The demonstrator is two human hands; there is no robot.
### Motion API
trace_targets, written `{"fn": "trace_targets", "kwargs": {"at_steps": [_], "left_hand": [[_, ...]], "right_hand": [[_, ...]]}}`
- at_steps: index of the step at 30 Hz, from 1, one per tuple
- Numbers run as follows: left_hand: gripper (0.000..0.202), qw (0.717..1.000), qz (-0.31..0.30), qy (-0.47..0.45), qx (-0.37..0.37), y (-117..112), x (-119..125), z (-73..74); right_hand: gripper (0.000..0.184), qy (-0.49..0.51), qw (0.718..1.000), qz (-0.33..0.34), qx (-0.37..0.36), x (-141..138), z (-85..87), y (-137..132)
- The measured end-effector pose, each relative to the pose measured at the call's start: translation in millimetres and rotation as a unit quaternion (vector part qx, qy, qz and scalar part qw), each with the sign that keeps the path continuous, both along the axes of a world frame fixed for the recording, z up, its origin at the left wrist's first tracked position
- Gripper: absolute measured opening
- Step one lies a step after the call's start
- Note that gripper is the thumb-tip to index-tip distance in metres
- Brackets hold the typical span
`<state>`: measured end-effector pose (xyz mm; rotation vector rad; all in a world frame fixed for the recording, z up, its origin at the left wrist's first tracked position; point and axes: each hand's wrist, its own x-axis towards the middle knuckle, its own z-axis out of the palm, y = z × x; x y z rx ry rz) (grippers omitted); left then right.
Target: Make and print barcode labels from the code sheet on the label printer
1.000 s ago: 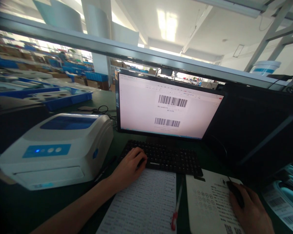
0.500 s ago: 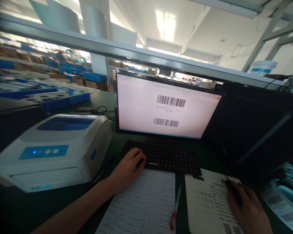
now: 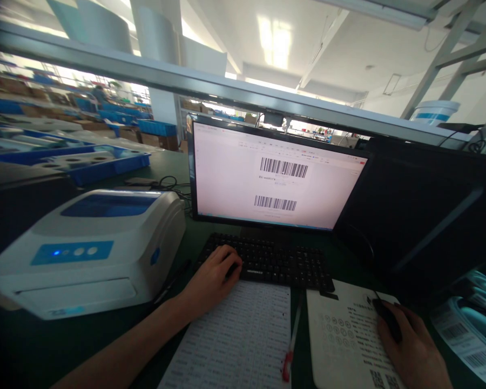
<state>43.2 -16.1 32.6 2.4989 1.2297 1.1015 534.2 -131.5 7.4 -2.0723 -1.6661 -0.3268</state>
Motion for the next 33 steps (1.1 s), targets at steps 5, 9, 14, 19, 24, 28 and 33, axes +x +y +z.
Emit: {"fn": "trace_targets", "kwargs": {"at_steps": [5,9,14,19,24,28,33], "left_hand": [[0.021,1.0,-0.001,0.003,0.001,-0.1,-0.3,-0.6],[0.021,1.0,0.0,0.002,0.005,-0.2,0.1,-0.8],[0.02,1.0,0.001,-0.001,0.004,-0.2,0.4,-0.4],[0.021,1.0,-0.001,-0.007,0.009,-0.9,0.0,0.9],[0.02,1.0,0.0,-0.009,0.006,-0.4,-0.4,-0.3],[0.019,1.0,0.0,-0.003,0.0,0.1,0.0,-1.1],[0.02,1.0,0.0,-0.004,0.007,0.5,0.2,-1.4]], "right_hand": [[0.057,0.003,1.0,-0.015,-0.011,0.6,-1.7,0.2],[0.057,0.002,1.0,-0.013,-0.007,0.5,-1.6,0.8],[0.058,0.0,1.0,-0.009,0.009,-2.1,0.0,0.1],[0.059,0.009,1.0,-0.017,-0.002,-3.3,0.9,-1.3],[0.058,0.001,1.0,0.004,0.011,-5.3,3.5,-0.9],[0.058,-0.005,1.0,0.0,0.018,-6.7,4.6,-1.0],[0.058,-0.017,1.0,0.015,0.009,-0.7,-1.4,-1.2]]}}
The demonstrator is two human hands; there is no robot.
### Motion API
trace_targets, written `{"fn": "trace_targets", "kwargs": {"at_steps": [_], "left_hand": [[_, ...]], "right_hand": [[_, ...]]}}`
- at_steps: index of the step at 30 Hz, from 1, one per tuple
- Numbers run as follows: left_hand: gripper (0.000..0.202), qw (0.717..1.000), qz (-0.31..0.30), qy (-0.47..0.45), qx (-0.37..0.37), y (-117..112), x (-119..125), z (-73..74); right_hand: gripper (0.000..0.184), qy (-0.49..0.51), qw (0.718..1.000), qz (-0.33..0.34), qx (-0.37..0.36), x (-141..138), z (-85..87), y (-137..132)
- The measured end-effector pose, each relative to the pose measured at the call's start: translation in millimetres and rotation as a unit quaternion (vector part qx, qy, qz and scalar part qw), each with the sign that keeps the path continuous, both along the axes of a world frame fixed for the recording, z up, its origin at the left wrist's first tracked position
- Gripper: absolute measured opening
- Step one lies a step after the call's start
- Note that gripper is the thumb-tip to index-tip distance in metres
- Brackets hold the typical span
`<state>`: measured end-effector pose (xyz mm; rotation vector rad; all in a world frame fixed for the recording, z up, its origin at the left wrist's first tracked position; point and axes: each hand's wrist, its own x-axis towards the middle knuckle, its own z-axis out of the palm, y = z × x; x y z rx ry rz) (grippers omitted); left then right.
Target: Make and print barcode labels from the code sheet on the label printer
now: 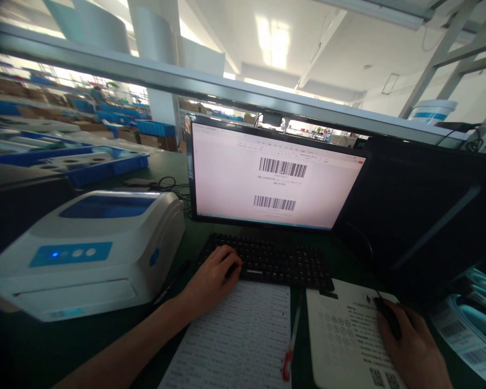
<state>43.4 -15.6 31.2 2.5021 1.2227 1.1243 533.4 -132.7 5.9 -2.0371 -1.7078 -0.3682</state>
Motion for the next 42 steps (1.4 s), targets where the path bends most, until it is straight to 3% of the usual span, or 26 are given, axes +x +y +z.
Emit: {"fn": "trace_targets", "kwargs": {"at_steps": [6,17,30,42], "left_hand": [[0.02,1.0,0.002,0.001,-0.001,0.0,-0.4,0.1],[0.021,1.0,0.0,0.005,-0.003,-0.6,0.1,2.1],[0.019,1.0,-0.003,0.002,-0.016,-1.4,0.0,1.7],[0.019,1.0,-0.001,0.003,-0.013,0.2,0.1,1.3]], "right_hand": [[0.06,0.007,1.0,-0.022,-0.007,5.7,-5.9,0.8],[0.058,0.011,1.0,-0.01,0.011,-6.1,6.7,-0.1],[0.057,0.01,0.999,-0.034,-0.002,2.3,-3.7,0.7],[0.06,-0.002,1.0,-0.009,0.002,12.3,-12.7,0.0]]}}
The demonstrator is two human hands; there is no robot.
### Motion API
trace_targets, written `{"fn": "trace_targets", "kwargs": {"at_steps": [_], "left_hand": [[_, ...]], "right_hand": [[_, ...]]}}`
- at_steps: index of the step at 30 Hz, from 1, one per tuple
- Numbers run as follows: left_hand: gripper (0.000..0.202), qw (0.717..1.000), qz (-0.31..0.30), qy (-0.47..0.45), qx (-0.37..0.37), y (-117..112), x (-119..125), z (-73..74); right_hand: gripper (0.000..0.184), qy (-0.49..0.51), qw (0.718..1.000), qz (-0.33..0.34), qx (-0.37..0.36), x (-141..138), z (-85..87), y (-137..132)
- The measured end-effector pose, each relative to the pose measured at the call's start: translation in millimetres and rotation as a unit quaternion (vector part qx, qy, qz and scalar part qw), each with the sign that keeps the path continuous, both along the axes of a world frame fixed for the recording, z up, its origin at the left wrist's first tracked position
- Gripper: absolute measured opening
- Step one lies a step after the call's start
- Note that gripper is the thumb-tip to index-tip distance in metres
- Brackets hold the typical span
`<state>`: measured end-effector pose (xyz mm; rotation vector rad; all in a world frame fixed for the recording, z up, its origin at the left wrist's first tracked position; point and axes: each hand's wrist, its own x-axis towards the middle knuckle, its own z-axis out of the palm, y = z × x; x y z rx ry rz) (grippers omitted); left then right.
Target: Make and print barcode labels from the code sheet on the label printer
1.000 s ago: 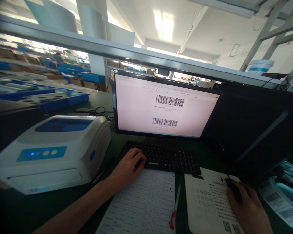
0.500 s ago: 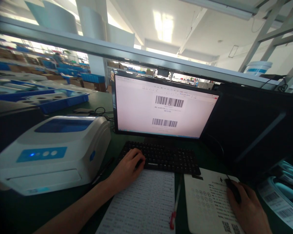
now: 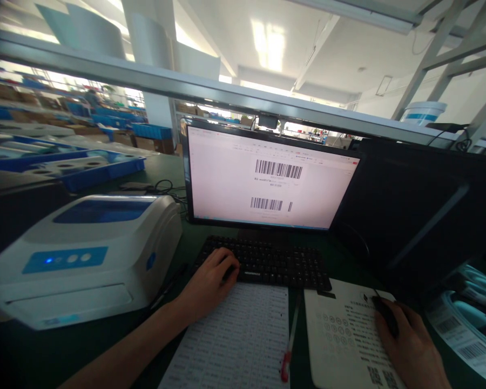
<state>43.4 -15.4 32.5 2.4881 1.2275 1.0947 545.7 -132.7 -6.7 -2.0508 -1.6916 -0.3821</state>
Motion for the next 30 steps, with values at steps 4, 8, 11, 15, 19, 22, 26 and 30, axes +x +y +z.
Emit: {"fn": "trace_targets", "kwargs": {"at_steps": [4,8,11,15,19,22,26,30], "left_hand": [[0.021,1.0,-0.001,-0.001,0.002,-0.2,-0.2,-1.1],[0.02,1.0,0.0,-0.002,0.002,-0.5,-0.3,-0.7],[0.019,1.0,-0.001,-0.002,0.002,-0.1,-0.5,-0.5],[0.019,1.0,0.001,0.0,0.002,0.7,-0.5,-1.1],[0.02,1.0,0.0,-0.001,0.006,0.9,0.0,-1.2],[0.021,1.0,-0.001,-0.002,0.005,0.4,0.1,-0.7],[0.02,1.0,0.002,-0.004,0.007,-0.8,-0.2,0.2],[0.02,1.0,0.003,-0.003,0.004,-0.7,-0.2,0.4]], "right_hand": [[0.059,0.014,0.999,-0.031,-0.028,5.7,-6.0,0.6],[0.059,0.015,0.997,-0.042,-0.06,14.9,-12.5,1.3],[0.058,0.012,0.997,-0.042,-0.064,18.4,-14.7,1.1],[0.057,0.002,0.998,-0.037,-0.059,17.9,-14.6,0.2],[0.058,-0.002,0.997,-0.04,-0.062,17.3,-13.0,-0.3],[0.058,0.003,0.996,-0.051,-0.073,17.6,-12.2,-0.4],[0.058,0.001,0.997,-0.042,-0.061,19.8,-14.8,-0.1],[0.059,-0.002,0.998,-0.038,-0.059,21.9,-16.6,0.4]]}}
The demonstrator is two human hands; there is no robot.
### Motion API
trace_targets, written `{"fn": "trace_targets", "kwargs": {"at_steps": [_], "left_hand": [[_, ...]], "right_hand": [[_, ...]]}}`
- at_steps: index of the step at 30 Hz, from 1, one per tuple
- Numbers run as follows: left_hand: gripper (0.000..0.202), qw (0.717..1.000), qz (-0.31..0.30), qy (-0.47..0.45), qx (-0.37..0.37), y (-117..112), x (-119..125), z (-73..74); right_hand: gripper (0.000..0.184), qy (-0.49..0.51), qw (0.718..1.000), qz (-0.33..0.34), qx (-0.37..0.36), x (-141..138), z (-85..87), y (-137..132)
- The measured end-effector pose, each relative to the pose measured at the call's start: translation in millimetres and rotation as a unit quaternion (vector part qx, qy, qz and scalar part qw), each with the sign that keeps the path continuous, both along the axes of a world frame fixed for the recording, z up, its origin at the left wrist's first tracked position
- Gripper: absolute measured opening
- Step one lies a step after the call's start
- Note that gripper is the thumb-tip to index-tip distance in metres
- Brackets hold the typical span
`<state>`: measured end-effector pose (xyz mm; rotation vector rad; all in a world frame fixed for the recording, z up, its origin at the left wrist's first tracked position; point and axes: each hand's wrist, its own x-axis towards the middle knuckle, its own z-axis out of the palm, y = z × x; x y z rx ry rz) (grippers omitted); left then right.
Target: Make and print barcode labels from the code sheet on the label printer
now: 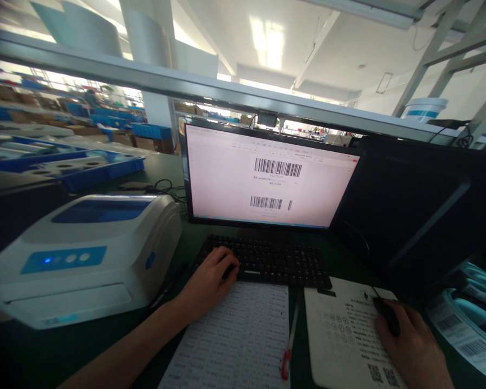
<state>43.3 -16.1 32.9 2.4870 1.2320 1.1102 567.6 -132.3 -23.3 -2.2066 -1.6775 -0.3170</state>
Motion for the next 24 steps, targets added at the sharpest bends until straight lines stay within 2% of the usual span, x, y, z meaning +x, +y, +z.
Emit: {"fn": "trace_targets", "kwargs": {"at_steps": [10,24], "left_hand": [[0.021,1.0,-0.004,-0.002,0.002,1.0,-0.2,-1.3],[0.02,1.0,-0.001,0.002,-0.001,0.2,0.8,0.7]], "right_hand": [[0.058,0.016,1.0,-0.013,-0.002,-8.2,8.1,0.6],[0.058,0.014,1.0,-0.009,-0.002,-2.7,3.7,0.5]]}}
